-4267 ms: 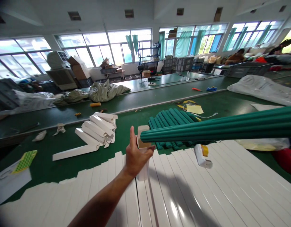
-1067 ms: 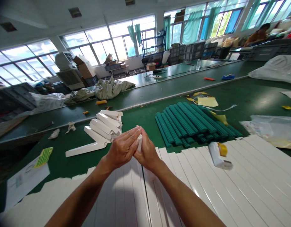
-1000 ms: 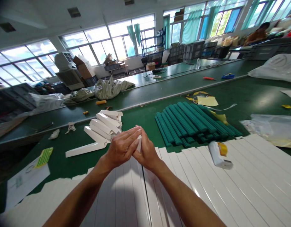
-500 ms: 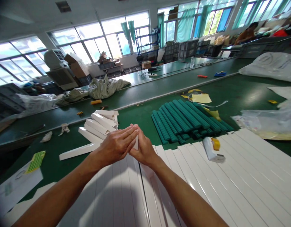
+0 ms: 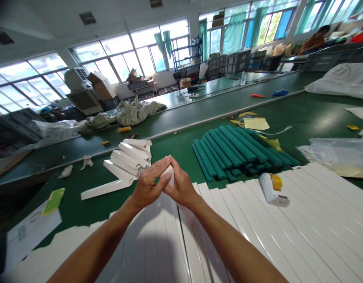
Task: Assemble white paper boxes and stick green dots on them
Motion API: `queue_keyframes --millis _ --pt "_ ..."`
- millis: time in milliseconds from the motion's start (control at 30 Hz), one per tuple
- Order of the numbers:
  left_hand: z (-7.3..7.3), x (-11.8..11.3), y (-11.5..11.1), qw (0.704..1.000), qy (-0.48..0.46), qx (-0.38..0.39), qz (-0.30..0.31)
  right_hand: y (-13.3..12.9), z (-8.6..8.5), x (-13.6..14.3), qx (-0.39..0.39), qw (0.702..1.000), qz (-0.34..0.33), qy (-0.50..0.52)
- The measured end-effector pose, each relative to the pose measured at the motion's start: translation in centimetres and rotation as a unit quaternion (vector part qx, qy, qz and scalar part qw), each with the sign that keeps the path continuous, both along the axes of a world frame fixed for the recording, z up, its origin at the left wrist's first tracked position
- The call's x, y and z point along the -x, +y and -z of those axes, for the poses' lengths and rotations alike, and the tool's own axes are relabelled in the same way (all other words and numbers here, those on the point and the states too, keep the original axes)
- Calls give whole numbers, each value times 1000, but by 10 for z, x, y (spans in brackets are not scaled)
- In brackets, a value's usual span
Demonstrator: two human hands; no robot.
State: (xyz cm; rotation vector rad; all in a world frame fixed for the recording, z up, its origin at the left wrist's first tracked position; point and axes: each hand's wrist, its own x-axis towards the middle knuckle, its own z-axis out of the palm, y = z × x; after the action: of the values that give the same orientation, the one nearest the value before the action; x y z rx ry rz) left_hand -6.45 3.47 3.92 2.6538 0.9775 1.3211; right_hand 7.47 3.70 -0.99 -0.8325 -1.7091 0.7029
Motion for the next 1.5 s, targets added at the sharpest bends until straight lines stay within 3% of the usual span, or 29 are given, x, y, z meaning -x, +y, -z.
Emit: queue_keyframes --millis 200,400,500,567,600,633,667,700,733,767,800,900,1000,1133,1300,1500 --pt "5 1 0 998 46 -11 29 6 4 1 -32 999 -16 0" --pt "25 -13 -3 999 -3 -46 -22 7 4 -10 -46 997 -47 -32" --pt "34 -18 -1 995 -35 -82 -45 -2 13 -35 -36 995 -58 -70" --pt "38 -18 0 992 -50 -100 -57 -10 27 -69 5 998 41 -39" --pt "39 -18 0 991 -53 -106 -59 -14 35 -91 42 989 143 -11" --pt "39 -19 -1 991 -53 -111 -59 -18 44 -117 81 958 275 23" --pt "39 -19 -2 990 -53 -115 -57 -22 52 -144 129 893 430 39" --pt "39 -20 -3 990 -54 -119 -53 -25 60 -172 191 804 562 32" --pt "38 -20 -5 990 -54 -121 -50 -27 68 -198 222 757 613 32" --pt "37 -21 -6 990 -56 -123 -48 -30 75 -221 246 730 637 34" --pt "37 -22 -7 990 -57 -124 -47 -31 81 -240 272 711 647 36" --pt "35 -24 -8 989 -55 -128 -45 -34 97 -271 336 704 623 55" --pt "34 -24 -9 989 -50 -132 -43 -28 106 -276 389 696 594 108" --pt "34 -23 -9 989 -49 -133 -36 -16 105 -281 446 666 561 205" --pt "34 -21 -10 990 -46 -129 -37 -23 104 -286 430 670 525 301" --pt "33 -22 -9 990 -41 -127 -36 -47 121 -281 382 687 493 372"
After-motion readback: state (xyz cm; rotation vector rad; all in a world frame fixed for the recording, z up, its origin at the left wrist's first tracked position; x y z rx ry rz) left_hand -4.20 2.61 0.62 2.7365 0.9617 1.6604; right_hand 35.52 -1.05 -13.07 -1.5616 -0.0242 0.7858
